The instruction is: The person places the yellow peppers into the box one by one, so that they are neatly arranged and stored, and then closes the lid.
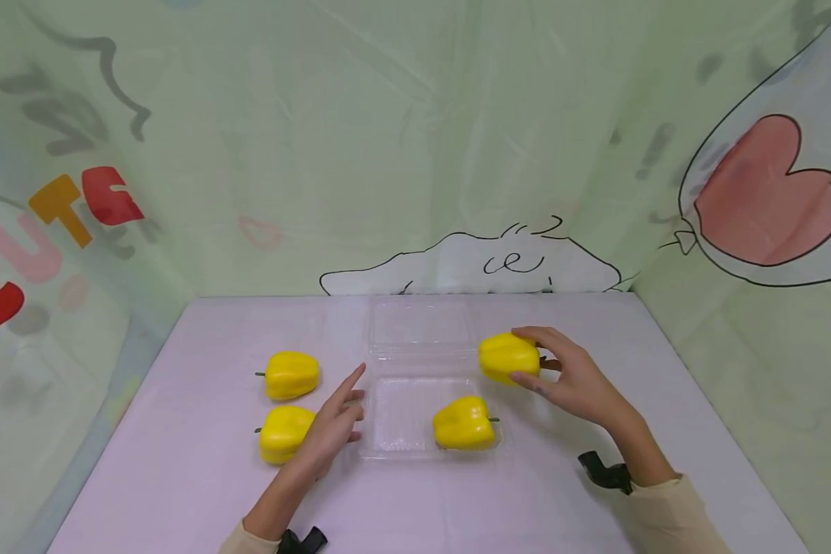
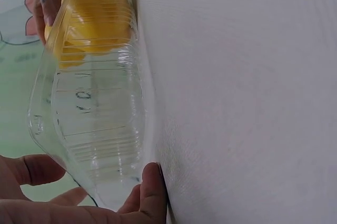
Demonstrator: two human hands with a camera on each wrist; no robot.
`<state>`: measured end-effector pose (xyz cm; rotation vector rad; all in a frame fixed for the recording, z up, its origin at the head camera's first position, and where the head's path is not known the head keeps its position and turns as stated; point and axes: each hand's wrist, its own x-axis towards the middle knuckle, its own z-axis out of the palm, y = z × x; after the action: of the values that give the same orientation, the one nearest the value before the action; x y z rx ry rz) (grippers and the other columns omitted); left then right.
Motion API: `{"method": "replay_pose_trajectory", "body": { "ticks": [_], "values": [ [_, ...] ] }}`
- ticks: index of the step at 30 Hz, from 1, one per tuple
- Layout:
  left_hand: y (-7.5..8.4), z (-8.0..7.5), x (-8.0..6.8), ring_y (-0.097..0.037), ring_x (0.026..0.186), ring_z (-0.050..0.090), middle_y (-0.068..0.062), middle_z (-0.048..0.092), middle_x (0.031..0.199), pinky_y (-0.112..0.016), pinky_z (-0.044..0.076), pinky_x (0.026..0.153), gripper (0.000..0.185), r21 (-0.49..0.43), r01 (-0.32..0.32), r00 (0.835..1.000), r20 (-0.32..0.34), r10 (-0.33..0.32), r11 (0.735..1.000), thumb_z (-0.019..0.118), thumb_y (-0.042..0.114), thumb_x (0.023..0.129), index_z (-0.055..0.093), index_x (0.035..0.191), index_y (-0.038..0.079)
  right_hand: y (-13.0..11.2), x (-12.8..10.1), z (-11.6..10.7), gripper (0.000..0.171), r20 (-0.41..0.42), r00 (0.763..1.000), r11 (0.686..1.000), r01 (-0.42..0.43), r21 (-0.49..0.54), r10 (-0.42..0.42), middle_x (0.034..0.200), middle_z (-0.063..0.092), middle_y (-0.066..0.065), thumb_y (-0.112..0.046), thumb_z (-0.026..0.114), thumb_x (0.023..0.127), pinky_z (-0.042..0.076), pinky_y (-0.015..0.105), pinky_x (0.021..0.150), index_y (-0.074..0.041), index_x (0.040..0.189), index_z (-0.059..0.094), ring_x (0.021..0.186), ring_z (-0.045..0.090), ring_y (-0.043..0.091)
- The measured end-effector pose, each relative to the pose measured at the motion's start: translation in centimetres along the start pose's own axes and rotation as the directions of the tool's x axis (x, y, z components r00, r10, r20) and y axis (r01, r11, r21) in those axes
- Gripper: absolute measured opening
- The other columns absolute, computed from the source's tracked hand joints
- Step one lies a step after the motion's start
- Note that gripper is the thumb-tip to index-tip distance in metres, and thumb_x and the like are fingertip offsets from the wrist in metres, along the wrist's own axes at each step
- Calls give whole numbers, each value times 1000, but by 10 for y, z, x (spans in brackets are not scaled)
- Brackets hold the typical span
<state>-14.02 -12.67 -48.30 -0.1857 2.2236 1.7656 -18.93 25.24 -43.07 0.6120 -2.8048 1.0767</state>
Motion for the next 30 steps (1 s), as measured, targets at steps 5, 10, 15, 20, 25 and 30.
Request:
{"method": "replay_pose_trajectory", "body": {
  "ticks": [5,10,15,20,25,30],
  "values": [
    [0,0,0,-34,124,57,-20,46,161,-42,59,94,71,-3,4,1000,0,-4,1000,47,13,101,32,167,33,-2,3,3,66,5,1000,1000,15,2,-15,153,56,15,-23,83,93,62,55,95,-13,151,54,130,61,38],
    [1,0,0,-34,123,56,-20,46,161,-42,59,93,71,-5,7,1000,-1,-7,1000,47,13,101,32,167,33,-4,5,8,65,14,999,999,48,21,-48,151,58,14,-20,84,92,63,51,94,-12,150,55,127,63,35],
    [0,1,1,-35,125,57,-20,46,161,-43,59,94,71,-3,6,1000,0,-6,1000,47,13,101,32,168,32,-6,6,11,65,18,998,998,60,28,-61,150,58,14,-21,83,93,64,50,93,-12,150,55,127,63,36],
    [0,1,2,-35,124,57,-20,46,161,-44,60,94,71,-4,8,1000,0,-8,1000,47,13,101,32,168,32,-8,8,13,65,23,998,998,60,36,-61,151,58,14,-21,83,93,63,52,94,-13,150,55,128,63,36],
    [0,0,2,-35,124,57,-21,46,160,-44,60,94,71,-4,10,1000,0,-10,1000,47,13,101,32,168,32,-10,10,16,65,22,998,997,65,47,-66,152,58,13,-22,83,92,63,50,94,-13,150,55,129,62,36],
    [0,0,1,-36,125,58,-21,45,161,-45,60,95,71,2,9,1000,-2,-9,1000,47,13,101,31,168,32,-10,12,21,65,31,997,996,68,53,-70,151,58,12,-23,84,92,64,47,95,-14,149,56,130,62,35]
  ]
}}
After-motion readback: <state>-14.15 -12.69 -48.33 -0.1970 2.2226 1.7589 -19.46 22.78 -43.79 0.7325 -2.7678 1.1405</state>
